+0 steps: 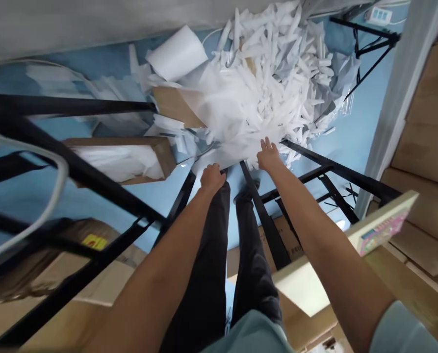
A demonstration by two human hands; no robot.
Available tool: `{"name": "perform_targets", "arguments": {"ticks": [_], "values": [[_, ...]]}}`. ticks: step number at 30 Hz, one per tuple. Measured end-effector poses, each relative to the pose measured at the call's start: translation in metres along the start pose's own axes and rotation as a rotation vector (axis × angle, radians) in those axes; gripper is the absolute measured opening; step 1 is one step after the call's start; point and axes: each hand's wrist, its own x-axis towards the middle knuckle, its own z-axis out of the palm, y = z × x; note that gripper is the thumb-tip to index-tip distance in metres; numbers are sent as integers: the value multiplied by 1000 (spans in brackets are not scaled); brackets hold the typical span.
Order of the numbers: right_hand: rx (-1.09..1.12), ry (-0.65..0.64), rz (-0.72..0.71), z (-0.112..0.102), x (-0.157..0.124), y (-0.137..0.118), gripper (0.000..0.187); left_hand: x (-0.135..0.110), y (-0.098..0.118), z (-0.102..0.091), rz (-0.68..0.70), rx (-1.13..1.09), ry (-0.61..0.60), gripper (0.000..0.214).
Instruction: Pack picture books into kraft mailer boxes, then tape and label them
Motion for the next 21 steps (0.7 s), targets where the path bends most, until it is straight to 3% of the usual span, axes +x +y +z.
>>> {"name": "perform_targets", "arguments": {"ticks": [4, 7, 11, 16, 21], "values": [[-30, 1, -34, 49, 68, 40, 40, 53, -25, 42, 60, 155, -1, 53], [-102, -56, -3, 80, 109, 56, 37, 84, -37, 71, 100, 189, -4, 63], [-102, -71, 72, 104, 140, 65, 46, 107, -44, 93, 162, 228, -42, 34], [-44, 129, 87, 89, 143, 73, 60, 97, -41, 92, 184, 215, 51, 38], [-53, 185, 51, 35, 95, 51, 54, 26, -9, 58, 173, 122, 106, 29]]}}
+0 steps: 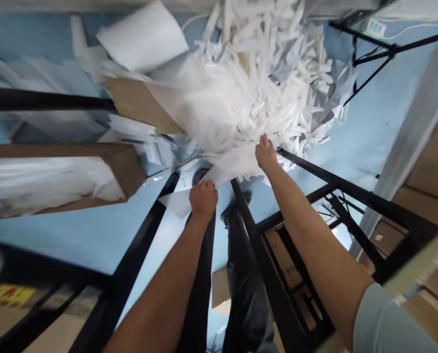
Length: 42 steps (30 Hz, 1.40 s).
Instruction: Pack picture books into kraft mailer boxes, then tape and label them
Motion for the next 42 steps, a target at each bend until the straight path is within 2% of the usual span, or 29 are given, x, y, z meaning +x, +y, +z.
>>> {"name": "perform_targets", "arguments": {"ticks": [2, 4, 6, 7, 11, 12, 14, 16, 18, 20, 22, 24, 26, 29, 32, 34, 36, 39, 42], "values": [[4, -53, 21, -35, -31, -20, 62, -34, 25, -32, -11, -61, 67, 25], [32, -107, -5, -73, -70, -45, 73, -69, 53, -71, -2, -145, 155, 27], [67, -129, -47, -115, -117, -70, 74, -105, 83, -119, 35, -237, 231, 33], [100, -118, -57, -137, -143, -82, 69, -124, 99, -146, 60, -275, 256, 35], [300, 63, -37, -226, -261, -108, 29, -207, 159, -264, 230, -344, 313, 42], [345, 127, -21, -246, -293, -109, 30, -229, 173, -293, 282, -341, 333, 46], [457, 268, 39, -279, -357, -105, 43, -271, 198, -347, 365, -296, 390, 52], [639, 433, 110, -300, -417, -97, 56, -309, 218, -392, 433, -224, 443, 45], [838, 597, 163, -309, -473, -87, 57, -344, 237, -428, 532, -172, 477, 35], [976, 729, 184, -310, -524, -78, 48, -377, 257, -456, 685, -148, 486, 35], [1067, 860, 199, -304, -572, -73, 39, -414, 283, -474, 873, -117, 484, 41], [1125, 1015, 196, -295, -618, -72, 39, -459, 314, -480, 1066, -72, 454, 46], [1166, 1183, 167, -284, -661, -73, 47, -512, 346, -473, 1237, -6, 404, 50], [1240, 1355, 110, -261, -721, -72, 45, -596, 386, -441, 1419, 126, 364, 57], [1358, 1426, 44, -226, -775, -59, 30, -660, 406, -401, 1461, 224, 416, 62], [1431, 1449, -8, -195, -807, -46, 33, -685, 412, -379, 1438, 241, 472, 59], [1487, 1445, -47, -161, -834, -33, 39, -696, 417, -363, 1419, 245, 467, 52], [1552, 1395, -91, -110, -858, -19, 46, -702, 429, -340, 1434, 241, 276, 37], [1611, 1372, -77, -66, -863, -11, 47, -714, 443, -305, 1461, 180, 61, 29]]}}
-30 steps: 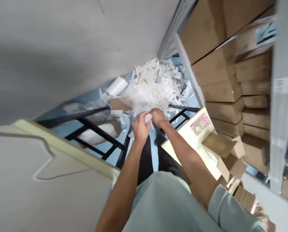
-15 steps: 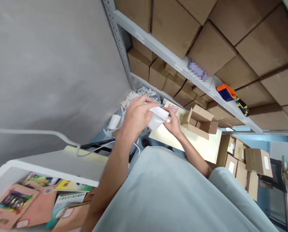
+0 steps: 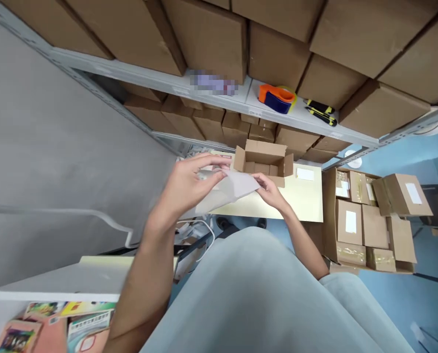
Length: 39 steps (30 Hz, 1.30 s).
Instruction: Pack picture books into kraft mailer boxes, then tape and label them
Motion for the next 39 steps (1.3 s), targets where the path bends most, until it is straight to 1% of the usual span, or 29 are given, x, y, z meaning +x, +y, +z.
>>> {"name": "perform_targets", "arguments": {"ticks": [3, 5, 7, 9, 11, 13, 15, 16, 18, 20, 22, 23, 25, 27, 28, 29, 31, 32, 34, 36, 38, 39], "values": [[-28, 79, 56, -20, -20, 20, 48, 12, 32, 45, 69, -56, -22, 26], [-62, 158, 72, -33, -37, 25, 49, 16, 55, 79, 127, -62, -31, 22], [-75, 255, 67, -47, -57, 21, 50, 19, 77, 113, 151, -70, -38, 19], [-55, 334, 73, -63, -81, 12, 51, 21, 94, 144, 154, -69, -66, 21], [-28, 377, 100, -79, -106, 1, 55, 24, 104, 170, 206, -39, -161, 25], [-25, 443, 132, -91, -130, -10, 56, 29, 110, 191, 314, 17, -338, 25], [-39, 564, 163, -99, -150, -17, 52, 35, 114, 208, 396, 71, -505, 25], [-47, 627, 183, -102, -158, -20, 47, 39, 116, 215, 412, 88, -562, 24], [-68, 705, 237, -106, -168, -21, 39, 47, 119, 227, 402, 94, -613, 23], [-102, 700, 302, -111, -172, -18, 34, 55, 117, 237, 363, 71, -595, 23], [-132, 670, 357, -118, -172, -10, 32, 61, 103, 242, 307, 39, -538, 29], [-136, 657, 377, -122, -173, -3, 32, 62, 90, 243, 270, 30, -504, 34], [-119, 651, 420, -132, -174, 13, 32, 58, 53, 241, 171, 50, -443, 45], [-84, 660, 482, -142, -178, 32, 35, 45, 6, 236, 6, 141, -425, 50], [-68, 669, 518, -148, -180, 44, 37, 35, -19, 234, -102, 212, -447, 52], [-57, 679, 556, -154, -182, 56, 40, 24, -43, 232, -225, 291, -502, 56], [-51, 685, 626, -168, -186, 81, 47, -1, -84, 231, -461, 429, -658, 63], [-58, 679, 659, -176, -186, 95, 50, -13, -101, 232, -540, 470, -710, 66], [-108, 660, 731, -192, -185, 122, 53, -34, -127, 236, -675, 532, -735, 75], [-199, 643, 805, -207, -182, 148, 51, -51, -150, 239, -811, 564, -716, 81], [-268, 610, 855, -220, -178, 170, 48, -66, -174, 236, -970, 572, -714, 81], [-287, 583, 871, -225, -176, 180, 47, -74, -188, 231, -1041, 564, -712, 79]]}}
